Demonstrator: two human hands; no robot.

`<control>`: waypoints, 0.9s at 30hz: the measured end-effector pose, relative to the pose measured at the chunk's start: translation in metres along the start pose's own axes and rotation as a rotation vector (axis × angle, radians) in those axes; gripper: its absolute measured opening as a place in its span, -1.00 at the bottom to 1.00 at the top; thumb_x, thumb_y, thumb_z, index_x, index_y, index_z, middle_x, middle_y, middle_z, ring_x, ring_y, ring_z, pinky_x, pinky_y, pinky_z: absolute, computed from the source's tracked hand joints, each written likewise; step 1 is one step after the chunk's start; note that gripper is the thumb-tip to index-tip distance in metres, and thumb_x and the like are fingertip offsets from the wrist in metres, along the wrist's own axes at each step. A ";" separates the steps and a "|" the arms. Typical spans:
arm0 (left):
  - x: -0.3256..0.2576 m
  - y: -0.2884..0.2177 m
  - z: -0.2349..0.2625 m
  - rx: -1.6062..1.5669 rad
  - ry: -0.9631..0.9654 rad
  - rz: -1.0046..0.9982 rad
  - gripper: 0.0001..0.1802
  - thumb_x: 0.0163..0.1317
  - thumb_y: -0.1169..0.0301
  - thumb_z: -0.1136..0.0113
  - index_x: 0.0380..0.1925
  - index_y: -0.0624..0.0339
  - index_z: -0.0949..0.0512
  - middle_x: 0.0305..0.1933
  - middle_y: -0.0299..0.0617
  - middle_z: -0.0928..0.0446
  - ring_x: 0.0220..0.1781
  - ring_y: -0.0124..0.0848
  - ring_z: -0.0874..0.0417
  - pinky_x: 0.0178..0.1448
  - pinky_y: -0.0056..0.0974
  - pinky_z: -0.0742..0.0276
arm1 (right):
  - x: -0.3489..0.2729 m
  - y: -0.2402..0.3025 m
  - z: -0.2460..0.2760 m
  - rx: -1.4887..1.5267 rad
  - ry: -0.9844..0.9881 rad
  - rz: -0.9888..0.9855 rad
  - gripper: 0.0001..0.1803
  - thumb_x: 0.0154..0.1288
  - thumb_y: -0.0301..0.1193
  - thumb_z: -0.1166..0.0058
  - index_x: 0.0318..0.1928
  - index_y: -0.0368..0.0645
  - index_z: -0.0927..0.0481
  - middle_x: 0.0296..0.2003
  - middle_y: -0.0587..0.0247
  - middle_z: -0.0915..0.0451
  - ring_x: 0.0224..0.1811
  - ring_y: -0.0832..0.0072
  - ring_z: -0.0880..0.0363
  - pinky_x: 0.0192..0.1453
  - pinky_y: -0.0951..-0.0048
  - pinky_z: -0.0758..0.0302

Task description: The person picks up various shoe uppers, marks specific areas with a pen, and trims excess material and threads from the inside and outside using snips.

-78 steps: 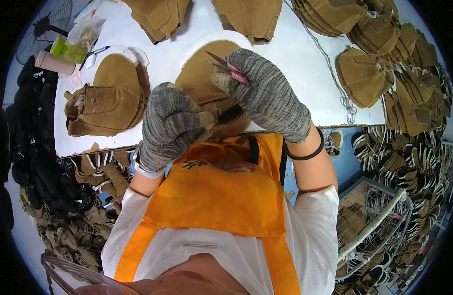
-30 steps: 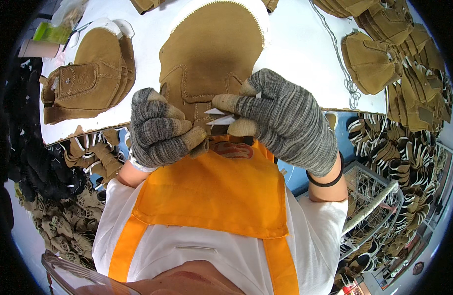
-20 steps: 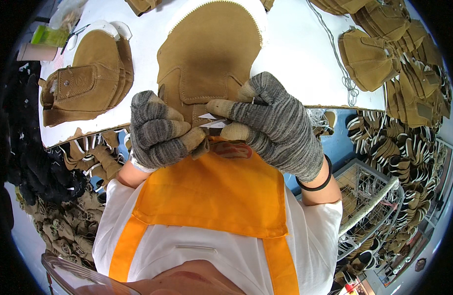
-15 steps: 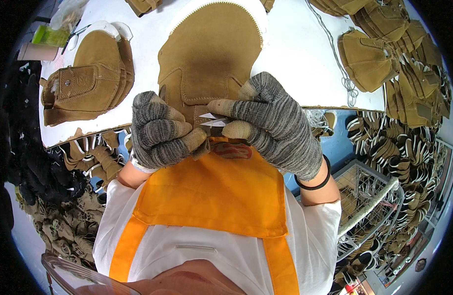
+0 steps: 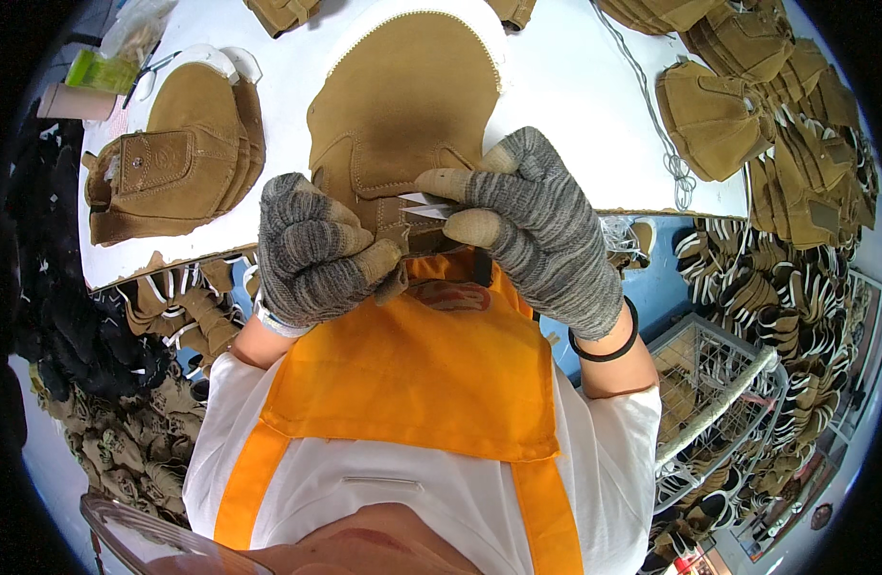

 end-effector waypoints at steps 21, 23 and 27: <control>0.008 0.000 0.001 0.016 0.012 -0.015 -0.67 -0.21 0.30 -0.43 -0.31 -0.22 -0.71 -0.26 -0.48 -0.50 -0.18 -0.37 -0.51 -0.12 -0.10 -0.37 | 0.008 0.016 0.013 -0.320 0.092 0.003 -0.57 0.04 -0.22 -0.31 -0.02 0.02 -0.69 -0.27 0.24 -0.49 -0.28 0.32 -0.57 -0.27 0.36 -0.53; 0.007 0.000 0.000 0.005 -0.013 -0.015 -0.67 -0.22 0.30 -0.43 -0.32 -0.21 -0.71 -0.26 -0.47 -0.50 -0.18 -0.37 -0.51 -0.12 -0.10 -0.37 | 0.009 0.013 0.014 -0.273 0.085 0.018 -0.57 0.06 -0.20 -0.30 -0.01 0.04 -0.69 -0.24 0.22 -0.51 -0.26 0.30 -0.59 -0.25 0.36 -0.54; 0.007 0.001 -0.001 -0.007 -0.022 -0.023 -0.67 -0.22 0.29 -0.42 -0.32 -0.20 -0.70 -0.27 -0.47 -0.49 -0.18 -0.36 -0.51 -0.13 -0.10 -0.37 | 0.011 0.015 0.008 -0.296 0.118 -0.084 -0.64 0.09 -0.22 -0.29 -0.06 0.05 -0.71 -0.20 0.22 -0.53 -0.24 0.31 -0.60 -0.22 0.36 -0.55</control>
Point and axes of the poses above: each hand's wrist, its own x-axis towards the middle knuckle, its own z-axis out of the back of the hand, y = z × x, the point moved 3 cm from there along x, towards the middle knuckle
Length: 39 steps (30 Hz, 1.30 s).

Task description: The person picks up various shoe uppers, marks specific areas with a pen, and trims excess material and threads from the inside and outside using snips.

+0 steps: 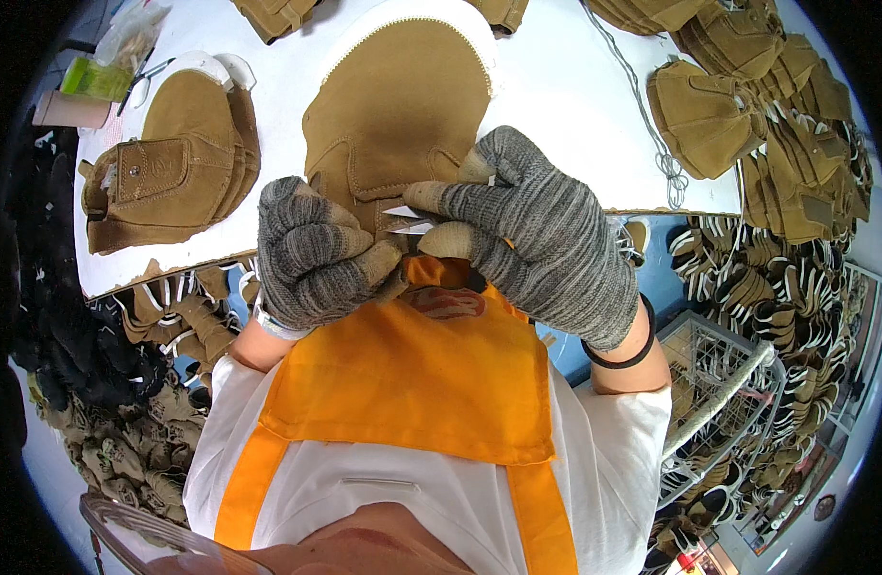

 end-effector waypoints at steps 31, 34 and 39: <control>0.003 0.000 0.001 0.033 0.001 0.036 -0.69 -0.23 0.27 -0.47 -0.35 -0.21 -0.70 -0.27 -0.47 -0.49 -0.19 -0.35 -0.52 -0.18 -0.12 -0.37 | 0.013 -0.031 0.006 0.435 0.141 -0.051 -0.64 0.15 -0.20 -0.28 -0.08 -0.10 -0.71 -0.16 0.19 -0.56 -0.05 0.28 -0.56 0.05 0.34 -0.50; 0.003 0.001 0.002 0.024 0.022 0.030 -0.68 -0.25 0.25 -0.49 -0.37 -0.20 -0.70 -0.27 -0.47 -0.49 -0.18 -0.35 -0.52 -0.18 -0.12 -0.37 | 0.012 -0.029 0.004 0.368 0.126 0.010 -0.63 0.17 -0.19 -0.27 -0.07 -0.12 -0.71 -0.12 0.14 -0.58 -0.01 0.26 -0.57 0.07 0.32 -0.50; 0.007 0.001 0.002 0.019 0.015 0.038 -0.69 -0.25 0.24 -0.49 -0.38 -0.19 -0.69 -0.30 -0.47 -0.49 -0.23 -0.36 -0.53 -0.22 -0.14 -0.35 | 0.015 -0.023 0.011 0.310 0.140 0.070 -0.62 0.18 -0.18 -0.26 -0.08 -0.14 -0.71 -0.11 0.13 -0.59 0.01 0.24 -0.56 0.10 0.29 -0.48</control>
Point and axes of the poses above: each hand's wrist, its own x-axis towards the middle knuckle, its own z-axis out of the back of the hand, y = z × x, the point moved 3 cm from there along x, towards the middle knuckle
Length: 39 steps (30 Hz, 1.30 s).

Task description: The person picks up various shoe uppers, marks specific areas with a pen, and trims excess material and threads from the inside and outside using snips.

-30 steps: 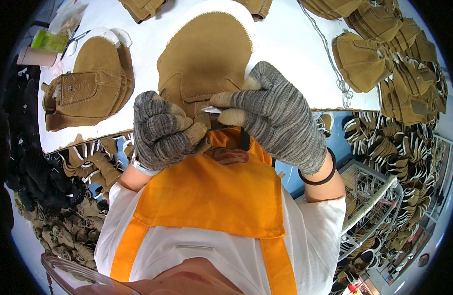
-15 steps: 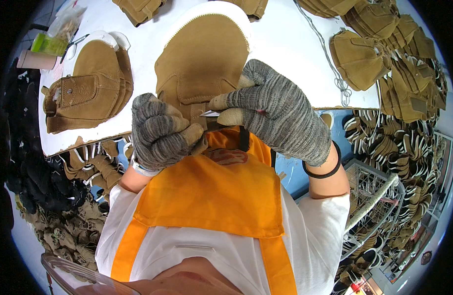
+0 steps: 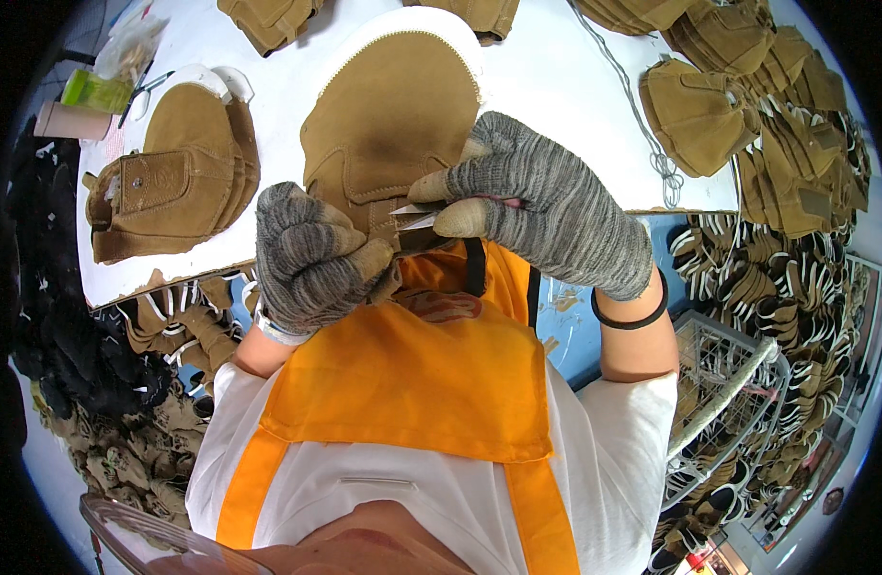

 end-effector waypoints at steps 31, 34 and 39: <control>0.011 0.006 0.000 -0.062 -0.010 0.056 -0.65 -0.26 0.36 -0.52 -0.36 -0.10 -0.67 -0.36 -0.41 -0.52 -0.31 -0.32 -0.53 -0.24 -0.18 -0.36 | 0.004 -0.031 -0.021 0.279 -0.139 -0.073 -0.51 0.19 -0.38 -0.29 0.11 -0.25 -0.50 -0.16 0.24 -0.64 -0.16 0.43 -0.64 0.02 0.49 -0.59; 0.018 0.014 -0.002 -0.119 -0.060 0.246 -0.66 -0.18 0.48 -0.51 -0.33 0.00 -0.64 -0.35 -0.36 -0.53 -0.31 -0.31 -0.54 -0.23 -0.21 -0.40 | 0.001 -0.047 -0.010 0.292 -0.415 -0.160 -0.56 0.28 -0.34 -0.21 0.09 -0.31 -0.49 -0.21 0.31 -0.61 -0.20 0.41 -0.62 -0.02 0.47 -0.57; 0.006 0.033 -0.015 -0.276 -0.230 0.593 -0.70 0.00 0.54 -0.44 -0.24 0.18 -0.58 -0.25 -0.19 -0.57 -0.19 -0.31 -0.59 -0.06 -0.28 -0.50 | -0.036 -0.117 0.040 -0.041 -0.651 -0.513 -0.65 0.22 -0.20 -0.28 -0.11 -0.19 -0.66 -0.37 0.22 -0.62 -0.27 0.44 -0.58 -0.13 0.41 -0.53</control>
Point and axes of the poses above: each hand's wrist, its own x-axis towards the middle knuckle, its own z-axis out of the back of the hand, y = z × x, the point moved 3 cm from there along x, towards the middle knuckle
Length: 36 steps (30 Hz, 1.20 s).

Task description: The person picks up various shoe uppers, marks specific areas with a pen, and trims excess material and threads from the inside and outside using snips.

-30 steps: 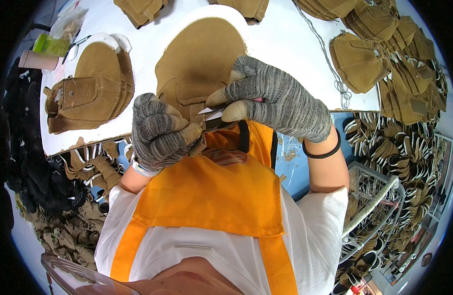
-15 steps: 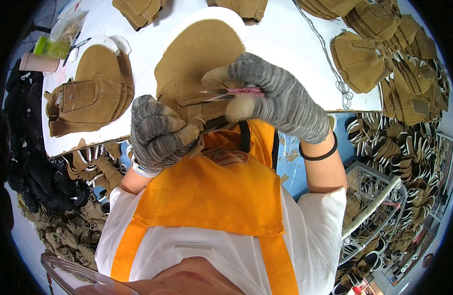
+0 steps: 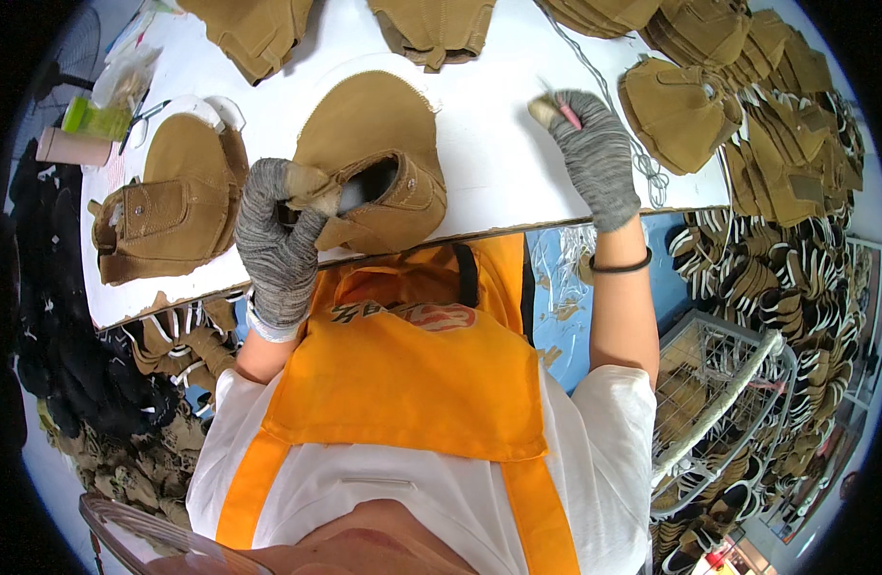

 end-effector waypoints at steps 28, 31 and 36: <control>-0.024 0.010 0.031 -0.173 -0.169 -0.061 -0.73 0.36 0.40 -0.08 0.01 0.24 -0.51 0.01 -0.06 -0.50 0.03 -0.26 -0.55 0.16 -0.20 -0.50 | -0.070 0.071 -0.057 1.044 0.454 -0.163 -0.40 0.35 -0.13 -0.11 0.21 -0.34 -0.43 -0.01 0.20 -0.58 0.02 0.51 -0.55 0.11 0.46 -0.51; -0.027 0.017 0.028 -0.286 -0.149 -0.058 -0.73 0.35 0.41 -0.09 0.01 0.26 -0.50 0.04 -0.05 -0.49 0.05 -0.24 -0.54 0.17 -0.19 -0.49 | -0.069 0.072 -0.051 0.990 0.443 -0.120 -0.44 0.35 -0.23 -0.12 0.24 -0.30 -0.42 0.02 0.21 -0.57 0.04 0.51 -0.54 0.14 0.46 -0.49; -0.025 0.030 0.028 -0.336 -0.117 0.014 -0.68 0.36 0.35 -0.09 0.04 0.27 -0.46 0.08 -0.04 -0.47 0.08 -0.26 -0.54 0.21 -0.17 -0.49 | -0.070 0.065 -0.047 0.922 0.423 0.006 -0.41 0.31 -0.34 -0.17 0.29 -0.28 -0.36 0.10 0.19 -0.54 0.14 0.46 -0.48 0.26 0.41 -0.41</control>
Point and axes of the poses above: each hand's wrist, its own x-axis towards the middle knuckle, its own z-axis out of the back of the hand, y = z × x, the point moved 3 cm from there along x, towards the middle knuckle
